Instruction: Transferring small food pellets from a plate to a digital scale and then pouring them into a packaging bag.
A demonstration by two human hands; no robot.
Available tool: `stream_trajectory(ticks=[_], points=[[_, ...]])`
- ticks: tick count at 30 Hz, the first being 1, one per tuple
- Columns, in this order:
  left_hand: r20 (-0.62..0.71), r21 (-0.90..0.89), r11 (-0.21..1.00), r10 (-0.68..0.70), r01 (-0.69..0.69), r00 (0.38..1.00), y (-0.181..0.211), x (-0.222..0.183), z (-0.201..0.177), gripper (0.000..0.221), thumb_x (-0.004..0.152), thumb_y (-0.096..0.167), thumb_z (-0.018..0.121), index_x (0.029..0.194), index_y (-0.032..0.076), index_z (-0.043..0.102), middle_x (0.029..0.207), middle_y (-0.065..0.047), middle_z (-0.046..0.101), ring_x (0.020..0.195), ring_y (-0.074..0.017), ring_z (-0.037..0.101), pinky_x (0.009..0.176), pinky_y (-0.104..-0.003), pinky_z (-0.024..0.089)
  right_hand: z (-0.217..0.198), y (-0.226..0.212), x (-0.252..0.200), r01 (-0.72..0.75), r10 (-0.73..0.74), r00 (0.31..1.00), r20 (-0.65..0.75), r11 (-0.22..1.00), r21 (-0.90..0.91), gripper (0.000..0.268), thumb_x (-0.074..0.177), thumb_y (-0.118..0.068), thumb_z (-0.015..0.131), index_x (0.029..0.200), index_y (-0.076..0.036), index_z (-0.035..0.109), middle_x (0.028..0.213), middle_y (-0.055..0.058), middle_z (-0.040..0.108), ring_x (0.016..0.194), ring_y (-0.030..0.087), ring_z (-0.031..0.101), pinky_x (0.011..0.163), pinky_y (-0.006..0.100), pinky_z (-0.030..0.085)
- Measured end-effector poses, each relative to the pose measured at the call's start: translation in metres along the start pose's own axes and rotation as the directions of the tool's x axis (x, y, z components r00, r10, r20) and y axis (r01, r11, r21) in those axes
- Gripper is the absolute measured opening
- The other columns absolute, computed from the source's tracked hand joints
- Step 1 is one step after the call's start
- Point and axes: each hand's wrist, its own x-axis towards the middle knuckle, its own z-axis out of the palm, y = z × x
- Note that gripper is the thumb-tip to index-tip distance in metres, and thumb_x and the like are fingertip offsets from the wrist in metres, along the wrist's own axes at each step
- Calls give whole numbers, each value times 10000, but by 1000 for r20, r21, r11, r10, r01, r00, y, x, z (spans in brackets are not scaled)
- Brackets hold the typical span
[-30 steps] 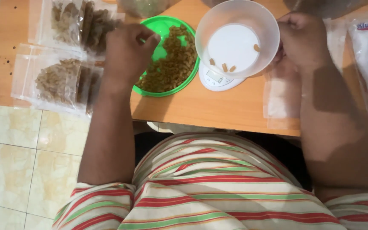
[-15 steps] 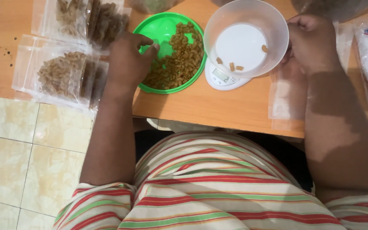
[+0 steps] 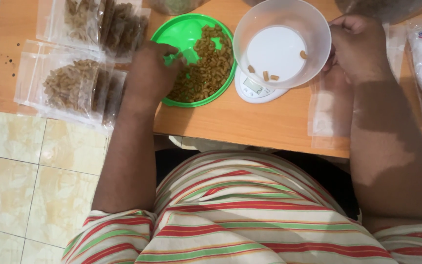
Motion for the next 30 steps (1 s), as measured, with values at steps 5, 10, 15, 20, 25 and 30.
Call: stream_trajectory(ticks=[5, 10, 15, 20, 25, 30], points=[[31, 12, 1000, 7, -8, 999, 2, -1, 6, 365, 854, 343, 872, 1087, 70, 802, 1074, -205, 730, 1020, -399, 655, 847, -479, 512, 1, 0, 0, -15, 15, 1000, -8, 1000, -7, 103, 908, -106, 589, 912, -134, 688, 598, 38, 552, 422, 123, 508, 371, 250, 406], [31, 44, 997, 64, -65, 997, 4, 1, 11, 382, 851, 334, 859, 1097, 49, 801, 1042, -219, 748, 1007, -412, 662, 854, -494, 515, -1, -1, -2, 15, -15, 1000, 11, 1000, -23, 77, 907, -115, 613, 918, -120, 689, 622, 36, 570, 435, 129, 514, 391, 256, 427], [207, -32, 990, 142, -138, 968, 15, -3, 15, 488, 798, 228, 828, 1259, 98, 735, 1141, -210, 625, 1093, -417, 608, 976, -484, 470, 0, 0, -1, 5, -6, 1000, 13, 1000, 13, 109, 905, -94, 573, 888, -130, 675, 622, 39, 566, 431, 149, 506, 383, 277, 444], [210, -60, 989, 145, -136, 967, 22, -2, 16, 439, 753, 59, 745, 1184, 142, 773, 1045, -149, 671, 950, -367, 670, 890, -450, 512, 1, 3, 3, -2, 2, 1000, 1, 1000, 5, 76, 921, -112, 611, 888, -127, 678, 603, 41, 558, 424, 137, 508, 368, 281, 420], [82, -55, 982, 186, -182, 979, 18, -1, 17, 291, 792, -3, 623, 923, 190, 796, 879, -75, 770, 854, -337, 696, 742, -458, 503, 0, -2, -2, -3, 3, 1000, 5, 999, -37, 86, 921, -130, 598, 878, -135, 672, 563, 41, 534, 417, 121, 526, 353, 287, 412], [31, -30, 998, 60, -60, 998, 24, -4, 3, 211, 754, 129, 885, 919, 182, 765, 808, 39, 758, 736, -205, 682, 572, -384, 484, 0, -1, 0, -4, 4, 1000, 5, 999, -39, 102, 932, -123, 592, 871, -137, 672, 606, 25, 554, 436, 132, 540, 370, 307, 436]])
